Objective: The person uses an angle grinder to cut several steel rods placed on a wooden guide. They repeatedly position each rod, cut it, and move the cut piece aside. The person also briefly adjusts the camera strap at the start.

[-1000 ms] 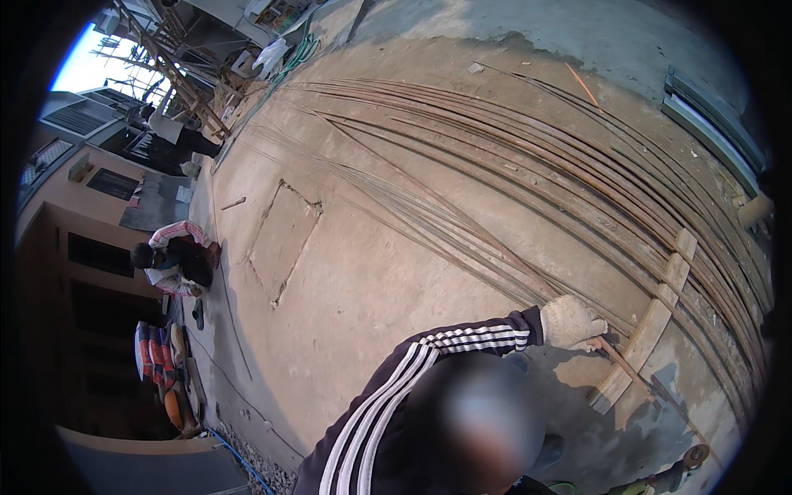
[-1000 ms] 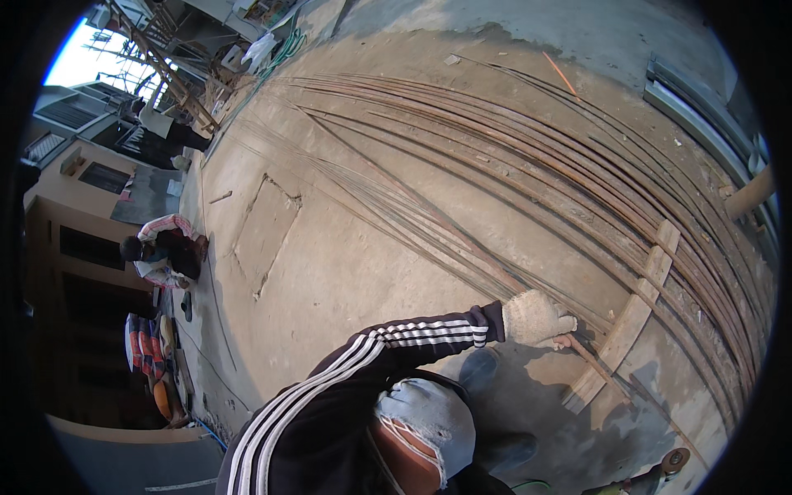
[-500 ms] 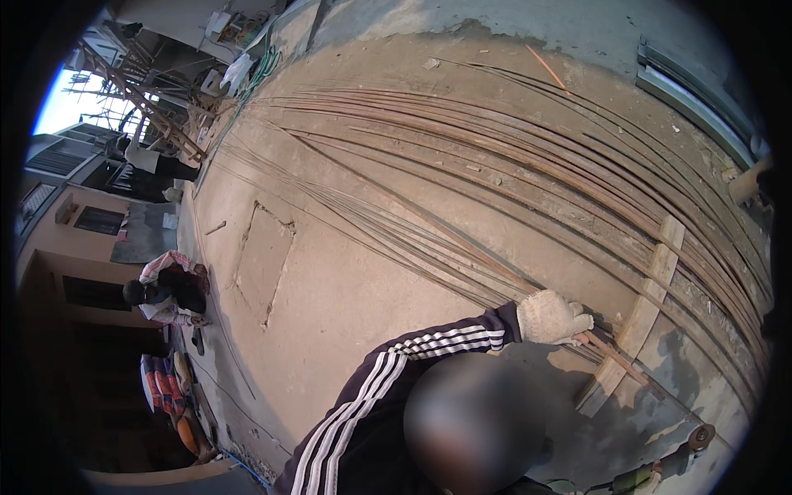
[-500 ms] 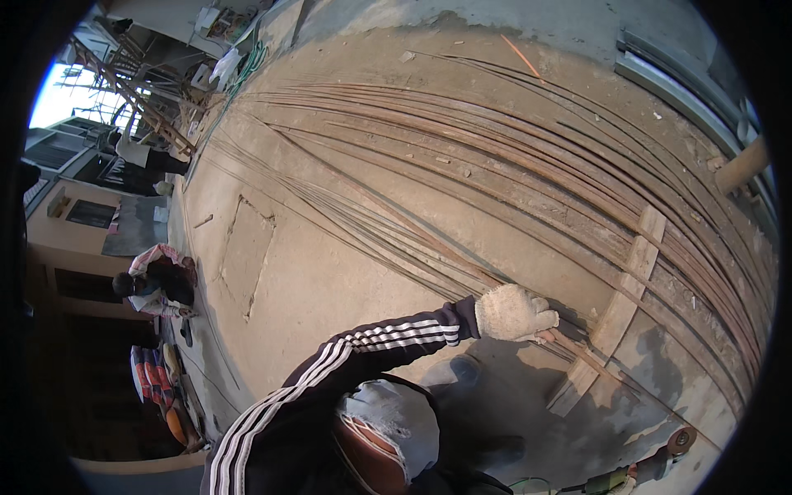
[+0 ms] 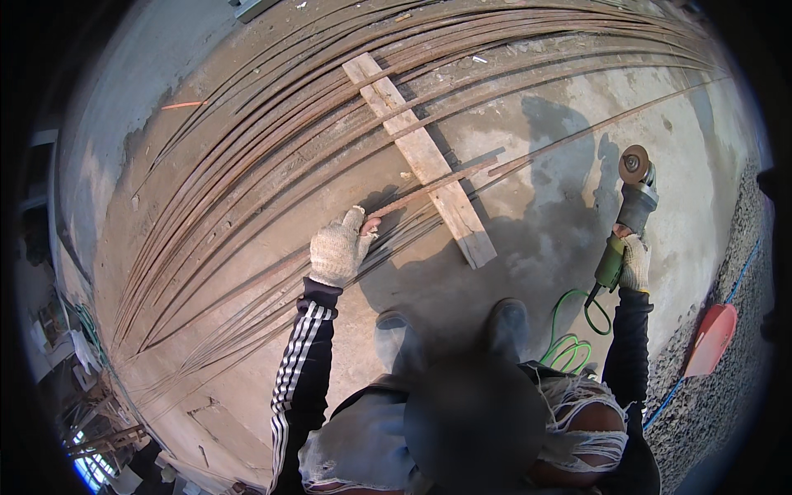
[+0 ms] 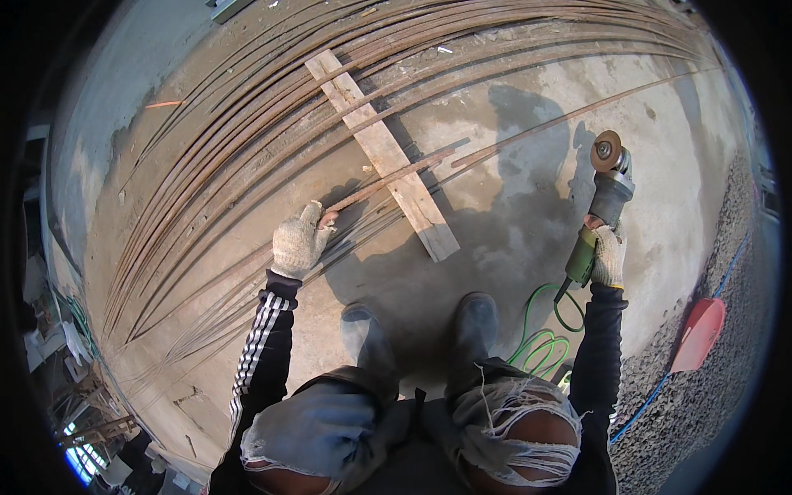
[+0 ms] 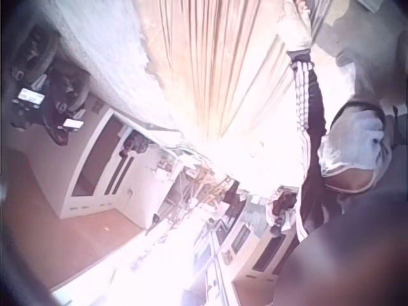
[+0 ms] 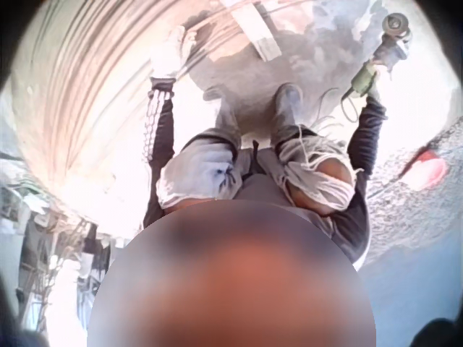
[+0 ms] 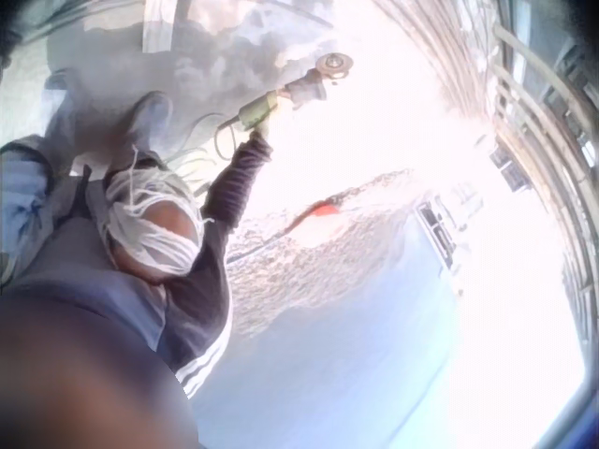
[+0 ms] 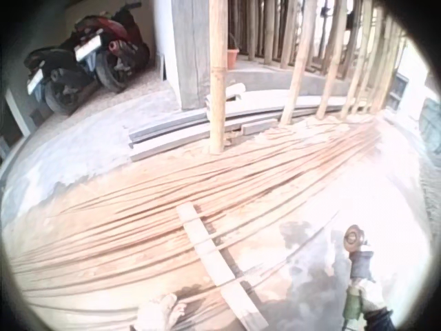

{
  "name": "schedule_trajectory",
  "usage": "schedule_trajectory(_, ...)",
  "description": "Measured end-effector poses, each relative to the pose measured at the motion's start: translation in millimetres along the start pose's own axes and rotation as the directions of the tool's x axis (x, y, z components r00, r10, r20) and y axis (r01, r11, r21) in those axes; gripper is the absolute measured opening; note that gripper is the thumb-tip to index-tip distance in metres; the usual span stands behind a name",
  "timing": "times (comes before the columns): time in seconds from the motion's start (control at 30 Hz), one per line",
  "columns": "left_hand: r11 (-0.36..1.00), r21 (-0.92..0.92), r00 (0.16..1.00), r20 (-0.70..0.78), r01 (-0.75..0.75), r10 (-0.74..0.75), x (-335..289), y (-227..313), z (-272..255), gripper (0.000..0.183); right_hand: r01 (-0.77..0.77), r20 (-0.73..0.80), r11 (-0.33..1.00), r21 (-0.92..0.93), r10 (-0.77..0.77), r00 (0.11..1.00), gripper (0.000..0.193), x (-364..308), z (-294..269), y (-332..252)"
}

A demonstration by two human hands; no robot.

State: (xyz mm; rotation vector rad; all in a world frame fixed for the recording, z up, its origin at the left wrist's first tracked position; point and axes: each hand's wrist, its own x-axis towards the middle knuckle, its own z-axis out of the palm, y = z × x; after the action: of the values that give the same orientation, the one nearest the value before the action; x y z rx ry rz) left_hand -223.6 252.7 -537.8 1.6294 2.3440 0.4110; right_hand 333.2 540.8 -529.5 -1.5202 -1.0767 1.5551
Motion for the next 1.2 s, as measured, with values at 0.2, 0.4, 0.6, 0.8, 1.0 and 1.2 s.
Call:
schedule_trajectory(0.2, 0.997, -0.058, 0.996, 0.082, 0.041, -0.036, 21, -11, 1, 0.04, 0.076, 0.057, 0.996, -0.041, -0.073, 0.996, 0.014, -6, 3, 6)
schedule_trajectory(0.4, 0.964, -0.261, 0.998, -0.018, 0.058, -0.065, 27, -23, 2, 0.027, 0.078, 0.058, 0.996, -0.03, -0.076, 0.995, 0.015, -15, 16, -1)
schedule_trajectory(0.6, 0.999, 0.016, 0.966, -0.251, -0.051, 0.053, 42, -21, -3, 0.04, 0.103, 0.065, 0.993, -0.056, -0.099, 0.993, 0.021, -34, 16, -9)
schedule_trajectory(0.8, 0.973, 0.232, 0.95, -0.298, -0.023, 0.094, 54, -21, -8, 0.042, 0.119, 0.005, 0.991, -0.063, -0.119, 0.993, 0.026, -55, 22, -17)
schedule_trajectory(1.0, 0.915, 0.397, 0.973, -0.173, -0.075, 0.155, 76, -39, -14, 0.039, 0.129, 0.041, 0.99, -0.058, -0.126, 0.991, 0.025, -53, 22, -10)
schedule_trajectory(1.2, 0.951, 0.304, 0.997, -0.042, -0.05, 0.066, 82, -43, -24, 0.037, 0.153, 0.094, 0.988, -0.001, -0.152, 0.984, 0.017, -39, 21, -3)
